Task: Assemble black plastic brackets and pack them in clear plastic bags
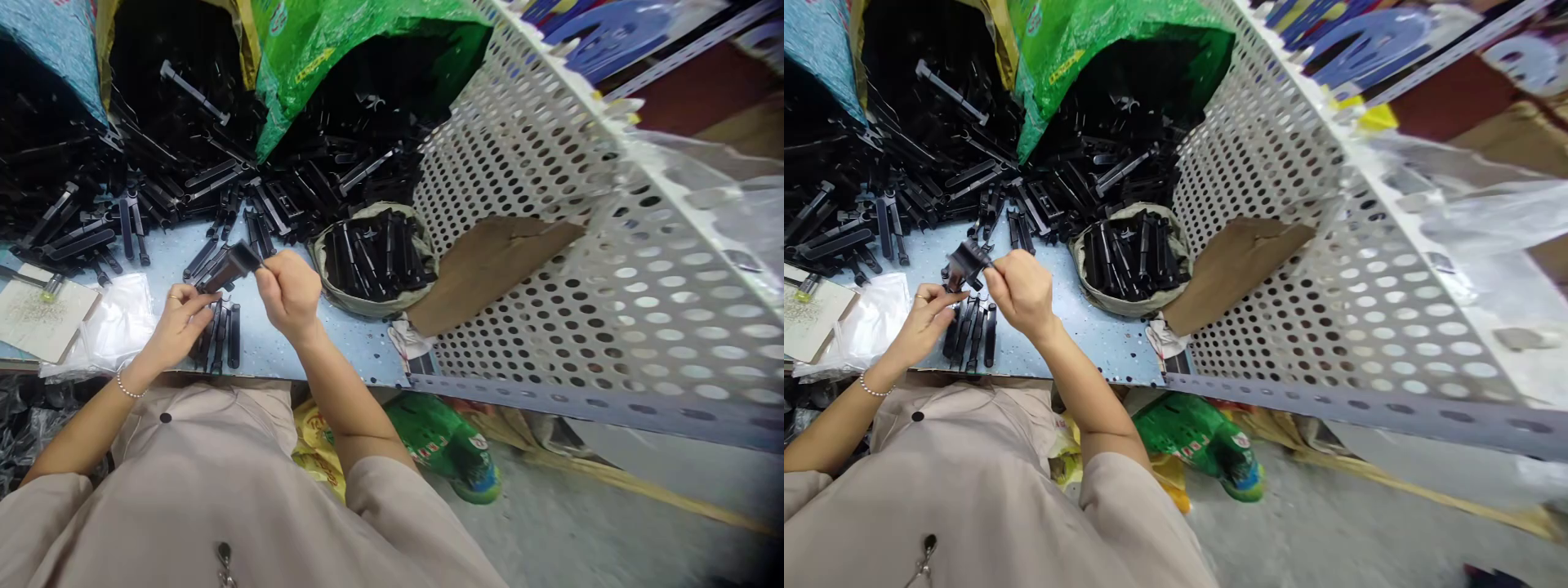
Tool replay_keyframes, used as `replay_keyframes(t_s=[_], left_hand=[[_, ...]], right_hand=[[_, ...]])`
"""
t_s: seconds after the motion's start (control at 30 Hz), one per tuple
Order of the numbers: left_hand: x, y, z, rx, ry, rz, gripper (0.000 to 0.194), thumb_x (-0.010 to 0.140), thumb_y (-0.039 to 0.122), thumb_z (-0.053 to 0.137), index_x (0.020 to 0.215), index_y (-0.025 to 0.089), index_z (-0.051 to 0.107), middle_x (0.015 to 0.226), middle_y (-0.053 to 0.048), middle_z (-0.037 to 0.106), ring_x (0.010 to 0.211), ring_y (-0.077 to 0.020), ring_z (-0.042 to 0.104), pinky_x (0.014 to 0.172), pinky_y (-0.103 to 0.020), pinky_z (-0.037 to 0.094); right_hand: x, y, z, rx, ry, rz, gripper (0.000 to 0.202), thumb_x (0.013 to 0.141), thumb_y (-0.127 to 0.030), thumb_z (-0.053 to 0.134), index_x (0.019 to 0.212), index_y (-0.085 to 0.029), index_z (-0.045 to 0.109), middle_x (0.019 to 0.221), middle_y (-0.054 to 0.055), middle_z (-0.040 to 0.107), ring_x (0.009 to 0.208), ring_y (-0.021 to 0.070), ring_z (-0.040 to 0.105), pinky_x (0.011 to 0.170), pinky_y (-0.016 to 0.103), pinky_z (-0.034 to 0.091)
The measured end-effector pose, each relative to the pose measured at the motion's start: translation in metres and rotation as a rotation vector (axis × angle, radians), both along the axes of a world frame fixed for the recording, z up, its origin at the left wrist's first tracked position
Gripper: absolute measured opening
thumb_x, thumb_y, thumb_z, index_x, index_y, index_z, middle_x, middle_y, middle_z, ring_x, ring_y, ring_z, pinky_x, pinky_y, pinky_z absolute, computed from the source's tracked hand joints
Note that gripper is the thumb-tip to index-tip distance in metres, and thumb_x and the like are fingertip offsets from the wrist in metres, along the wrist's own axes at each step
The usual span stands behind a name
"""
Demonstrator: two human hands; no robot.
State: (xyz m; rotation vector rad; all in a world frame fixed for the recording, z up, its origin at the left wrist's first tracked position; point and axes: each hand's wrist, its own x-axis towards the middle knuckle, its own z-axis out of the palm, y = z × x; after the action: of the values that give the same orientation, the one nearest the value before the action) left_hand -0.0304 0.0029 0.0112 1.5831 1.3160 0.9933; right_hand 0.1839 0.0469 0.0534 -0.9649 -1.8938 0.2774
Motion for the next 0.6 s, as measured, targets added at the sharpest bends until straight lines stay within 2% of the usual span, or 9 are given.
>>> replay_keyframes(t_s=[0.1, 0.17, 0.23, 0.3, 0.37, 0.43, 0.5, 0.53, 0.6], left_hand=[[-0.004, 0.02, 0.016, -0.281, -0.315, -0.071, 0.078, 0.088, 0.085, 0.034, 0.094, 0.019, 0.077, 0.087, -0.012, 0.068, 0.086, -0.0265, 0.068, 0.072, -0.04, 0.058], [-0.008, 0.038, 0.037, -0.34, -0.421, -0.053, 0.083, 0.087, 0.087, 0.032, 0.092, 0.017, 0.077, 0.079, -0.011, 0.069, 0.081, -0.0261, 0.07, 0.063, -0.036, 0.057], [-0.014, 0.05, 0.061, -0.247, -0.398, -0.044, 0.085, 0.089, 0.086, 0.028, 0.096, 0.017, 0.077, 0.082, -0.011, 0.07, 0.086, -0.0261, 0.072, 0.068, -0.036, 0.06], [-0.019, 0.048, 0.08, -0.072, -0.297, -0.11, 0.09, 0.092, 0.084, 0.016, 0.097, 0.02, 0.079, 0.098, -0.012, 0.073, 0.105, -0.0279, 0.071, 0.084, -0.042, 0.062], [-0.021, 0.032, 0.084, 0.11, -0.152, -0.219, 0.093, 0.092, 0.082, 0.008, 0.095, 0.025, 0.081, 0.125, -0.009, 0.069, 0.131, -0.0303, 0.058, 0.106, -0.05, 0.053], [-0.021, 0.009, 0.069, 0.239, 0.0, -0.302, 0.089, 0.093, 0.08, 0.008, 0.096, 0.03, 0.082, 0.151, -0.002, 0.055, 0.152, -0.0312, 0.034, 0.122, -0.055, 0.035], [-0.018, -0.012, 0.039, 0.29, 0.111, -0.33, 0.079, 0.096, 0.075, 0.015, 0.102, 0.032, 0.081, 0.168, 0.005, 0.032, 0.16, -0.0314, 0.011, 0.129, -0.059, 0.019], [-0.016, -0.019, 0.022, 0.291, 0.123, -0.328, 0.075, 0.099, 0.072, 0.017, 0.103, 0.031, 0.08, 0.171, 0.006, 0.024, 0.16, -0.0312, 0.007, 0.129, -0.06, 0.018], [-0.012, -0.024, -0.01, 0.269, 0.049, -0.274, 0.073, 0.102, 0.064, 0.015, 0.094, 0.026, 0.077, 0.172, 0.003, 0.019, 0.158, -0.03, 0.017, 0.126, -0.058, 0.027]], right_hand=[[-0.019, -0.027, -0.006, -0.149, -0.082, 0.289, 0.043, 0.1, -0.057, 0.044, 0.076, -0.024, 0.057, 0.069, 0.005, 0.051, 0.073, 0.0213, 0.052, 0.072, 0.038, 0.045], [-0.042, -0.047, -0.021, -0.323, -0.046, 0.451, 0.045, 0.098, -0.061, 0.044, 0.075, -0.024, 0.056, 0.069, 0.005, 0.051, 0.072, 0.0206, 0.052, 0.07, 0.037, 0.045], [-0.064, -0.058, -0.041, -0.593, 0.133, 0.47, 0.047, 0.098, -0.062, 0.042, 0.074, -0.023, 0.053, 0.067, 0.002, 0.05, 0.066, 0.0172, 0.049, 0.064, 0.033, 0.044], [-0.075, -0.054, -0.057, -0.892, 0.393, 0.388, 0.048, 0.095, -0.065, 0.045, 0.072, -0.023, 0.05, 0.062, -0.002, 0.046, 0.055, 0.0126, 0.041, 0.052, 0.027, 0.036], [-0.071, -0.036, -0.063, -1.09, 0.625, 0.288, 0.049, 0.088, -0.068, 0.054, 0.07, -0.022, 0.047, 0.057, -0.006, 0.038, 0.048, 0.0088, 0.03, 0.045, 0.024, 0.024], [-0.058, -0.014, -0.057, -1.128, 0.777, 0.222, 0.05, 0.08, -0.067, 0.064, 0.068, -0.022, 0.046, 0.053, -0.009, 0.033, 0.045, 0.0065, 0.023, 0.044, 0.022, 0.018], [-0.043, 0.001, -0.043, -1.045, 0.867, 0.186, 0.051, 0.077, -0.066, 0.07, 0.067, -0.022, 0.047, 0.051, -0.01, 0.031, 0.044, 0.0052, 0.021, 0.044, 0.021, 0.016], [-0.038, 0.005, -0.035, -0.992, 0.893, 0.175, 0.051, 0.076, -0.065, 0.072, 0.067, -0.022, 0.047, 0.051, -0.01, 0.031, 0.045, 0.0049, 0.021, 0.044, 0.021, 0.016], [-0.036, 0.005, -0.02, -0.91, 0.924, 0.161, 0.052, 0.077, -0.065, 0.072, 0.067, -0.022, 0.046, 0.053, -0.01, 0.032, 0.045, 0.0047, 0.022, 0.044, 0.021, 0.017]])
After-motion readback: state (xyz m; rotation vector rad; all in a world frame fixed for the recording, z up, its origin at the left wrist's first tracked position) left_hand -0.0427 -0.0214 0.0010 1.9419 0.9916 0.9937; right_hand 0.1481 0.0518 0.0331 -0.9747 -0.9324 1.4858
